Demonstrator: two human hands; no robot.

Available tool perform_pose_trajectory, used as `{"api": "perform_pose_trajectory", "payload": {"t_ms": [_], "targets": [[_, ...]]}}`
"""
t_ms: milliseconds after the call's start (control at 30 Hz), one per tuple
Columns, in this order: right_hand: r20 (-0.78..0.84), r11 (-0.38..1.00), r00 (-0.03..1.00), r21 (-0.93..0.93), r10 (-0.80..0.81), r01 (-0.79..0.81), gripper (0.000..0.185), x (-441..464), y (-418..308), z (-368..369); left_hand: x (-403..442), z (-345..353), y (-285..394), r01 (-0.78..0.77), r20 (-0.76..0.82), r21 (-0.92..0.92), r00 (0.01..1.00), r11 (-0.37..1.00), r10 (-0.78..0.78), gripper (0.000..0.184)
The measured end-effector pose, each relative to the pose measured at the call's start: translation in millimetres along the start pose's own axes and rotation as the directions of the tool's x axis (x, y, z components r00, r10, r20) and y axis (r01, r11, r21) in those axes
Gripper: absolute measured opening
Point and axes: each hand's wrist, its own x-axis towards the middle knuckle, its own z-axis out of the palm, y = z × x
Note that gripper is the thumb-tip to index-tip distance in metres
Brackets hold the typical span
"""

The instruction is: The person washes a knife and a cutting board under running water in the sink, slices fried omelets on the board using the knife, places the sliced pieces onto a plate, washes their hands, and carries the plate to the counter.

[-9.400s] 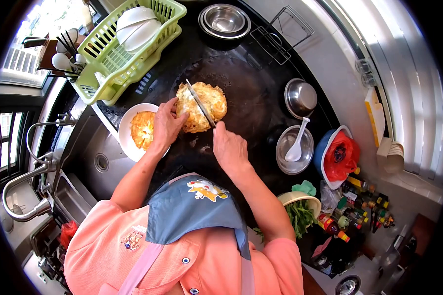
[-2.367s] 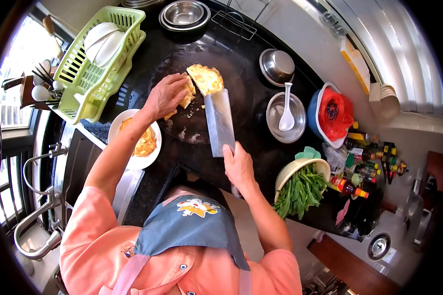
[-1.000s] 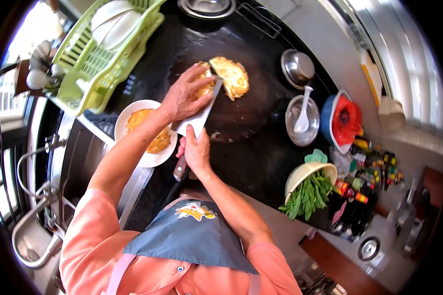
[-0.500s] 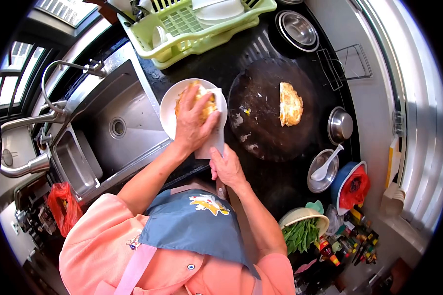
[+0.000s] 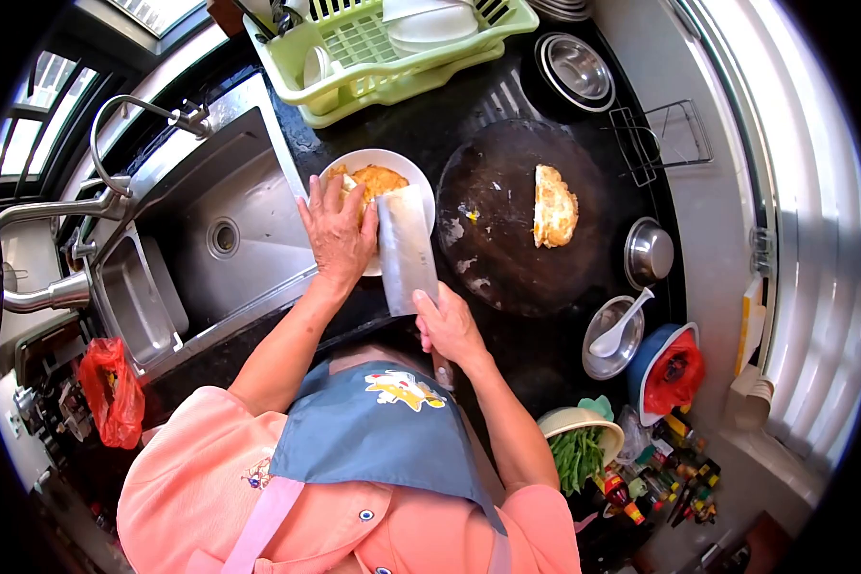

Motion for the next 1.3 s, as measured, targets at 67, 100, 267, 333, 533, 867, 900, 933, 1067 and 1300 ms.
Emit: {"api": "perform_pose_trajectory", "payload": {"t_ms": [67,100,267,333,533,867,900,933,1067,1300], "targets": [[-0.038,0.999,0.999,0.038,-0.008,0.009,0.028,-16.2,3.8,-11.9,-1.0,-1.5,2.2,-0.016,0.008,-0.004,1.000,1.000,0.016,0.043],[-0.057,0.998,0.998,0.052,-0.024,0.027,0.028,-22.8,6.6,-17.8,-0.8,-3.5,2.9,-0.023,0.013,-0.016,1.000,1.000,0.023,0.043],[-0.193,0.988,0.976,0.092,-0.103,0.122,0.030,-54.3,6.2,-35.2,4.4,-35.5,-10.8,0.001,-0.176,-0.137,0.984,0.991,-0.025,0.042],[-0.242,0.983,0.964,0.118,-0.110,0.142,0.033,-62.2,5.4,-39.4,8.7,-40.2,-42.5,0.042,-0.204,-0.262,0.974,0.964,-0.098,0.033],[-0.342,0.976,0.935,0.157,-0.091,0.152,0.035,-66.2,24.9,-43.4,-5.2,-64.4,-77.8,-0.002,-0.020,-0.246,1.000,0.969,-0.003,0.015],[-0.418,0.952,0.908,0.269,-0.020,0.145,0.034,-84.4,41.9,-39.7,-11.9,-72.6,-42.3,-0.243,0.043,-0.060,0.968,0.968,0.246,0.023],[-0.441,0.947,0.897,0.282,-0.015,0.154,0.034,-88.4,42.5,-42.5,-4.6,-73.8,-35.7,-0.252,0.006,-0.119,0.967,0.960,0.255,0.023],[-0.471,0.947,0.882,0.279,-0.009,0.158,0.034,-92.7,44.8,-45.6,2.3,-75.2,-29.3,-0.260,-0.029,-0.177,0.965,0.949,0.259,0.022],[-0.596,0.945,0.803,0.267,0.008,0.189,0.033,-104.9,60.5,-58.3,42.3,-68.3,13.8,-0.278,-0.033,-0.423,0.956,0.862,0.291,0.020],[-0.669,0.934,0.743,0.259,-0.011,0.248,0.035,-128.1,77.7,-78.9,101.8,1.0,152.7,-0.209,0.278,-0.648,0.830,0.733,0.483,0.029]]}}
